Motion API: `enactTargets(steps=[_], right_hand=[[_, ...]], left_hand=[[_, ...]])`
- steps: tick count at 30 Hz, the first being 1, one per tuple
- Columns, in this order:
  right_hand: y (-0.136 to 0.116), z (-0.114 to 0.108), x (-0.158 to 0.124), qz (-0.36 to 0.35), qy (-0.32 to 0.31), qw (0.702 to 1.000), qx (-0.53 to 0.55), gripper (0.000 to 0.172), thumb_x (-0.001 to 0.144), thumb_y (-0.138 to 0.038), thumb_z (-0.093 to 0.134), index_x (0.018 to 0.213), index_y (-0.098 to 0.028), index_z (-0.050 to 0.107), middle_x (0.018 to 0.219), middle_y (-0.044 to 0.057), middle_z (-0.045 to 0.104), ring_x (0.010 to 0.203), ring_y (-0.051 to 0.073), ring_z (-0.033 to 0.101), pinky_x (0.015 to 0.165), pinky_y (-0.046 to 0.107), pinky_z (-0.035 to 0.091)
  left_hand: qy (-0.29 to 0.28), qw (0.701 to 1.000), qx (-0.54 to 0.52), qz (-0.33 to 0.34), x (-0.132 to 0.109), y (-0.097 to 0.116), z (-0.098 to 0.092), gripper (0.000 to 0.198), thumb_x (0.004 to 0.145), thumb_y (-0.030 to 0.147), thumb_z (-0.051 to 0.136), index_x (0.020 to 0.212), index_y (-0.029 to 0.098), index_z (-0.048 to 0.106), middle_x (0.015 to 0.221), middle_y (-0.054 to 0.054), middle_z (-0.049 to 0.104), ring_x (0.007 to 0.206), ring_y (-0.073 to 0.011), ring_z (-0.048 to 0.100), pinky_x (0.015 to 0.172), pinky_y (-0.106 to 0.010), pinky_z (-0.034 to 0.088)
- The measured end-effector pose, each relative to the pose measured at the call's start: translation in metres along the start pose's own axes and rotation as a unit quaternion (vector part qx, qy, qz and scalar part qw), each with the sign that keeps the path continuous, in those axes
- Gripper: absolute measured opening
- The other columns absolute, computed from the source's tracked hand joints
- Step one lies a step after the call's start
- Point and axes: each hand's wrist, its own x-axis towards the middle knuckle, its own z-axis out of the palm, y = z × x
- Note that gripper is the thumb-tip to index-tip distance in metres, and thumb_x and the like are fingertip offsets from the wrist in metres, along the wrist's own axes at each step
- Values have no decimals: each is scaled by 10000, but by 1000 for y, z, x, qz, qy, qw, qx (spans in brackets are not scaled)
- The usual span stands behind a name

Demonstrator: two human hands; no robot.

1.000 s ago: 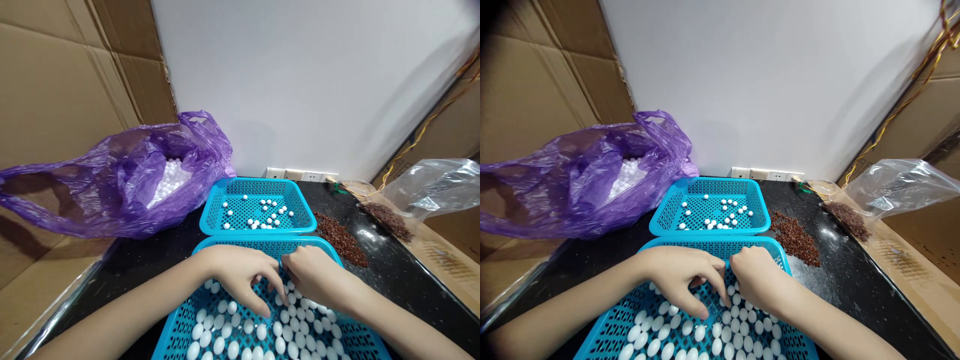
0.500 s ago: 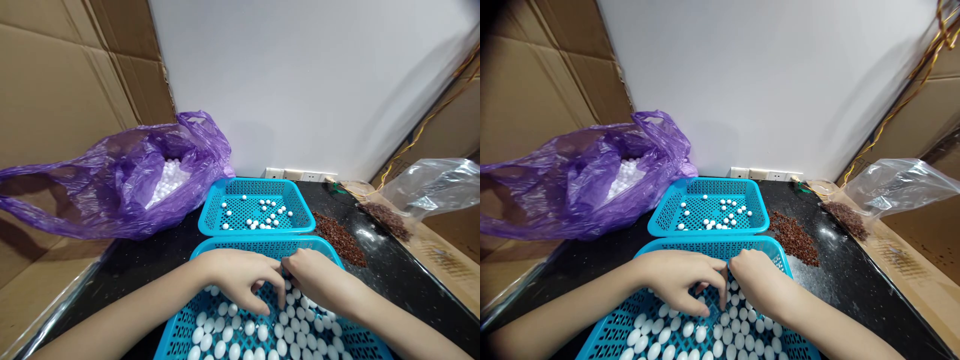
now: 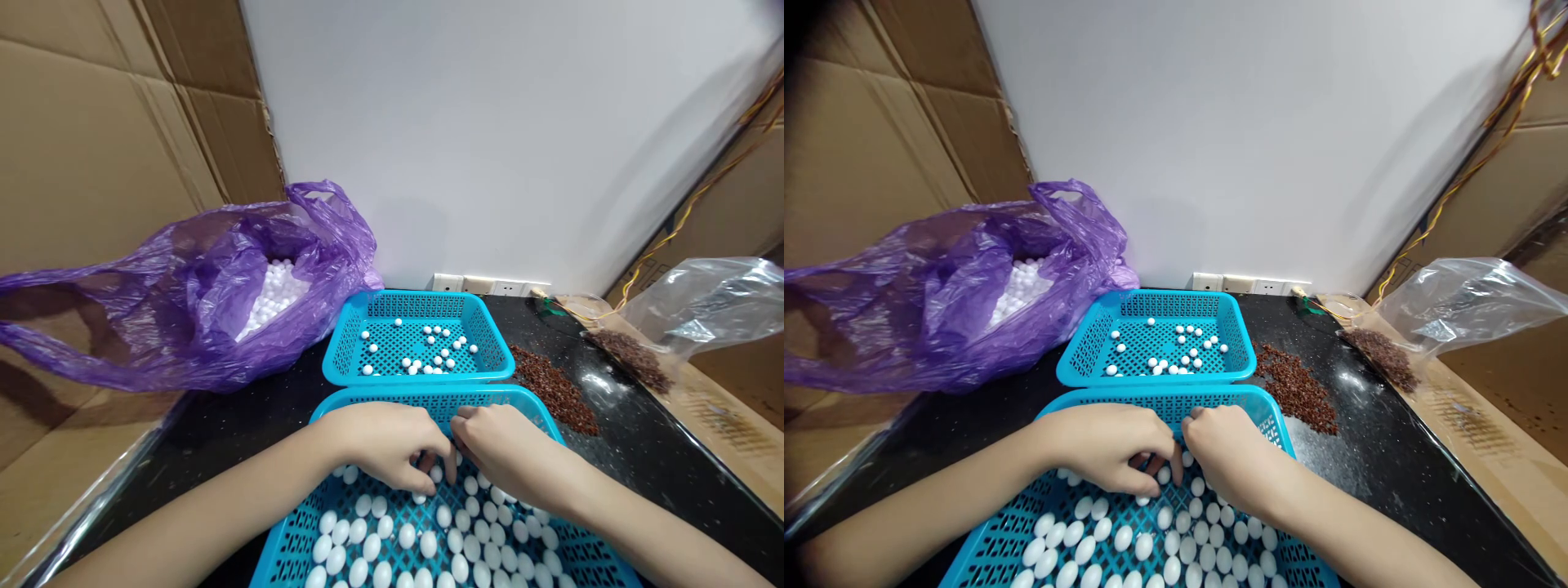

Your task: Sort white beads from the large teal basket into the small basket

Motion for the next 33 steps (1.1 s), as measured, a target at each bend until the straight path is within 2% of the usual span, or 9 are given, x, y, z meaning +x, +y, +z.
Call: enactTargets(steps=[4,9,11,16,23,26,28,30,33], right_hand=[[2,3,-1,-15,34,999,-2,83,801,-101,517,792,-140,590,766,47,660,597,156,611,476,271,208],[2,3,-2,-32,54,998,-6,95,821,-95,500,765,-138,563,738,24,630,530,107,534,463,275,160],[1,2,-1,-41,58,997,-5,104,834,-98,487,766,-136,557,732,21,622,514,99,512,461,275,156],[1,1,1,-44,78,996,16,67,840,-122,491,798,-146,537,762,15,616,527,96,506,463,264,171],[2,-6,8,-15,136,976,169,67,871,-145,491,874,-180,548,858,4,623,691,111,556,556,227,322],[1,-9,9,-19,189,950,246,68,880,-153,481,878,-184,542,838,-6,604,689,96,530,597,221,369],[1,-13,8,-18,229,922,310,65,887,-196,482,867,-186,543,816,-7,586,662,88,507,591,216,386],[1,-17,7,-4,274,879,391,99,888,-263,489,861,-188,547,818,4,573,678,97,510,576,214,403],[3,-21,7,17,326,783,529,157,861,-356,529,848,-199,531,802,6,536,671,105,498,528,209,398]], left_hand=[[-23,998,-53,34,-1,-1,1,262,750,244,674,1012,245,690,680,15,633,566,-122,558,512,-185,392],[-107,984,-124,65,-1,2,1,302,790,302,651,1084,241,682,642,14,608,537,-113,541,518,-179,406],[-120,981,-138,66,-1,1,1,308,795,314,647,1095,251,677,641,15,604,542,-114,541,518,-177,408],[-104,985,-117,66,1,-1,1,243,804,227,630,1038,207,696,638,10,600,565,-119,550,516,-178,398],[-46,994,-76,58,1,1,1,144,782,225,670,917,238,720,657,18,610,602,-115,566,497,-180,363],[-32,997,-29,59,1,4,1,138,735,218,721,873,220,723,680,13,624,608,-117,568,487,-187,350],[-22,998,-22,52,1,6,0,147,723,214,731,868,197,718,709,3,644,625,-123,582,506,-188,375],[6,997,-56,44,1,10,-1,154,744,219,706,893,179,707,745,-10,663,641,-125,596,543,-188,423],[96,985,-131,50,1,14,-3,174,768,173,634,935,157,677,819,-26,685,689,-123,614,638,-210,490]])
